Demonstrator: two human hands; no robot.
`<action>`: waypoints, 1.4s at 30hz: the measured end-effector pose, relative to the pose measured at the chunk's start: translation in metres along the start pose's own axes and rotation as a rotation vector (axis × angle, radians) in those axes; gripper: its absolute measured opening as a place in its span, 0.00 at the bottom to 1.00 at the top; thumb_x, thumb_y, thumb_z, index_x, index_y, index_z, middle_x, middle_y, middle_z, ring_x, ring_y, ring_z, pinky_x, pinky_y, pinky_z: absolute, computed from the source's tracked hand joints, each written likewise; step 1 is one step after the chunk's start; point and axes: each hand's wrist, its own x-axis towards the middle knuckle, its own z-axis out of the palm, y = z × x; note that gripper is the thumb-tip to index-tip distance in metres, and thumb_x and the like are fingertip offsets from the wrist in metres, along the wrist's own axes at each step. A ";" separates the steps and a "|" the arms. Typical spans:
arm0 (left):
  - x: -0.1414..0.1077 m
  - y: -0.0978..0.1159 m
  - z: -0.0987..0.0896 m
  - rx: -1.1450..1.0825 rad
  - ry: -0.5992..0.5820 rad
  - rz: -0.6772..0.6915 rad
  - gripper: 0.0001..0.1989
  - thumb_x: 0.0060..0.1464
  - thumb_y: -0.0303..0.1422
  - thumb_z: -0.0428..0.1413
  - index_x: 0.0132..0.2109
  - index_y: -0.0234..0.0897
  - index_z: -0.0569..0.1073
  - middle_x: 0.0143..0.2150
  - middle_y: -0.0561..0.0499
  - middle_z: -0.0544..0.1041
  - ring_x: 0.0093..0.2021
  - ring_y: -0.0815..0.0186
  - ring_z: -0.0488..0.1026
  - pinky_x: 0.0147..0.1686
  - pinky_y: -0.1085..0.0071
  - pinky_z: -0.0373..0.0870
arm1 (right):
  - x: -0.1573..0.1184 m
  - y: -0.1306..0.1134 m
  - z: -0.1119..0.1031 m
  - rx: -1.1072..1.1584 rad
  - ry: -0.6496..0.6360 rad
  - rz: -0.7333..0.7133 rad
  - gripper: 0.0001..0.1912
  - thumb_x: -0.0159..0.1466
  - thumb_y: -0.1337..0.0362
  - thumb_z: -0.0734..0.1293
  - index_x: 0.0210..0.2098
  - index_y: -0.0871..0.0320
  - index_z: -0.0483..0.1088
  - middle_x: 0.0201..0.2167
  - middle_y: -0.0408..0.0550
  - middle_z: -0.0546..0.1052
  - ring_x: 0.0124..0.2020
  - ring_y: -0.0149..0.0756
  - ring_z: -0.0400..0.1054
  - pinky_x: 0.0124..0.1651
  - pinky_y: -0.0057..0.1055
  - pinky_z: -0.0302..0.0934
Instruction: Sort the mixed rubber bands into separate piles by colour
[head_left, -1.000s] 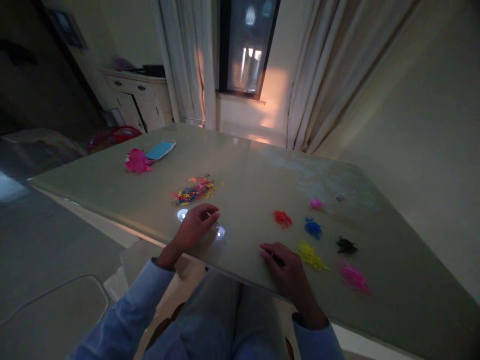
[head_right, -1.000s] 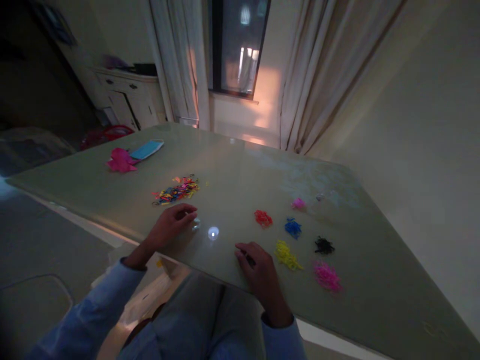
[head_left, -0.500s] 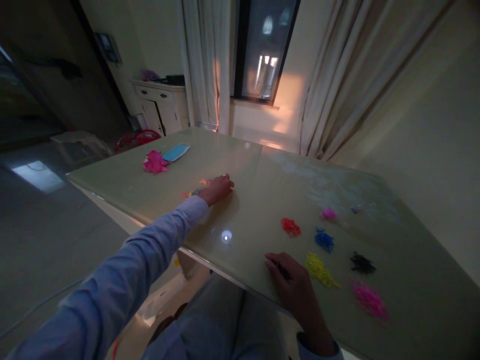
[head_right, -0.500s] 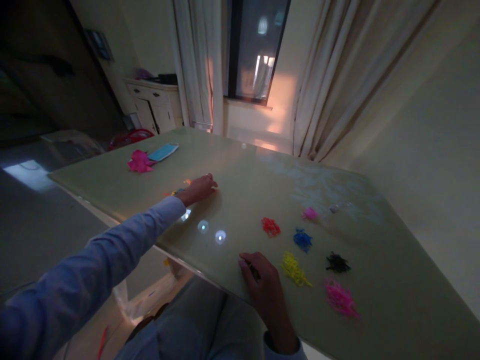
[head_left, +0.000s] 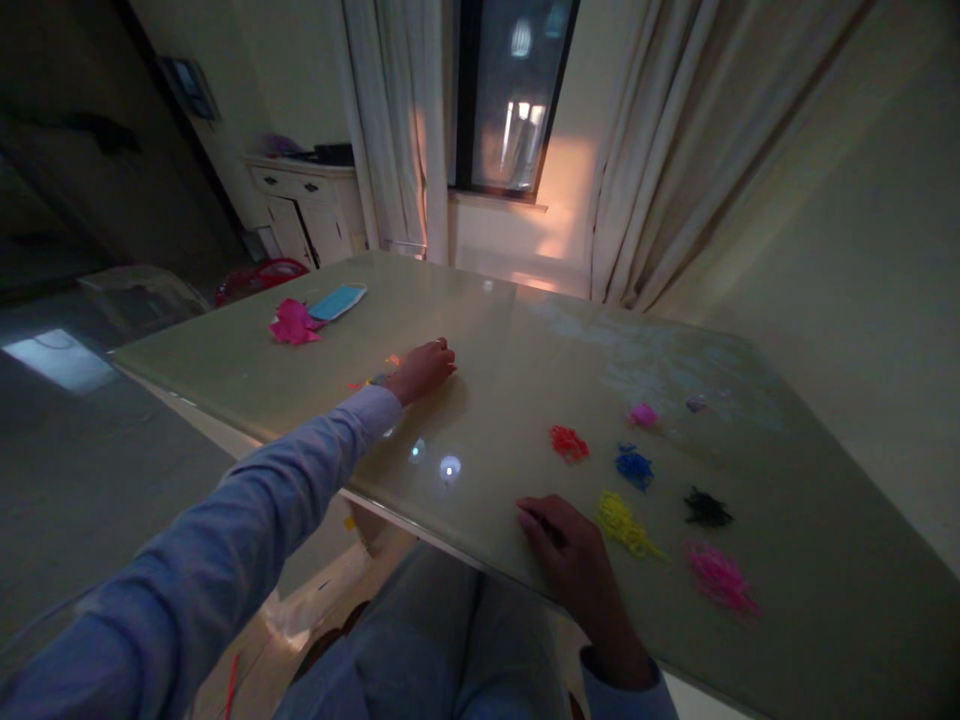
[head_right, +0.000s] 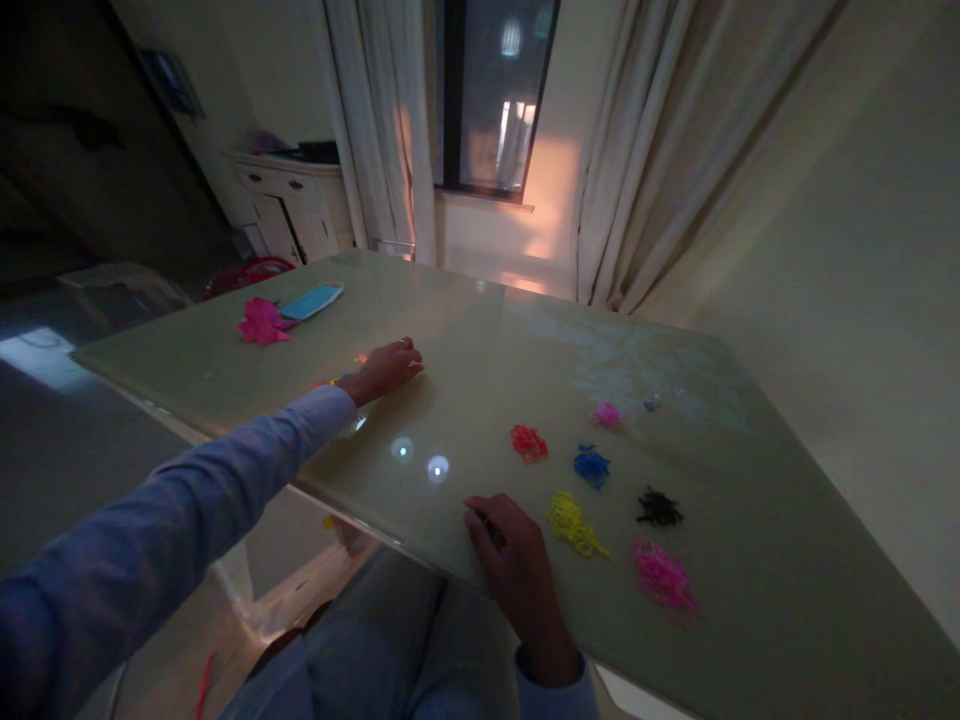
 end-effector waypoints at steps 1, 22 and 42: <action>0.000 0.000 -0.001 0.002 0.000 -0.012 0.18 0.65 0.37 0.48 0.47 0.32 0.79 0.51 0.37 0.73 0.48 0.57 0.75 0.45 0.66 0.70 | 0.000 0.000 0.000 0.002 0.001 0.000 0.10 0.67 0.61 0.65 0.38 0.55 0.78 0.30 0.48 0.79 0.31 0.36 0.73 0.36 0.28 0.67; -0.006 0.015 -0.001 -0.426 0.097 -0.172 0.15 0.62 0.34 0.49 0.40 0.31 0.79 0.38 0.43 0.79 0.38 0.62 0.75 0.40 0.69 0.70 | -0.001 -0.002 -0.001 0.026 0.001 0.008 0.09 0.67 0.63 0.65 0.38 0.57 0.78 0.29 0.47 0.78 0.30 0.34 0.71 0.35 0.27 0.65; -0.105 0.129 -0.035 -2.095 -0.151 -0.204 0.20 0.37 0.38 0.73 0.34 0.31 0.77 0.27 0.56 0.68 0.24 0.78 0.62 0.23 0.79 0.56 | 0.000 -0.005 0.000 0.065 0.011 0.032 0.08 0.65 0.66 0.66 0.39 0.57 0.78 0.31 0.47 0.79 0.31 0.34 0.71 0.35 0.28 0.63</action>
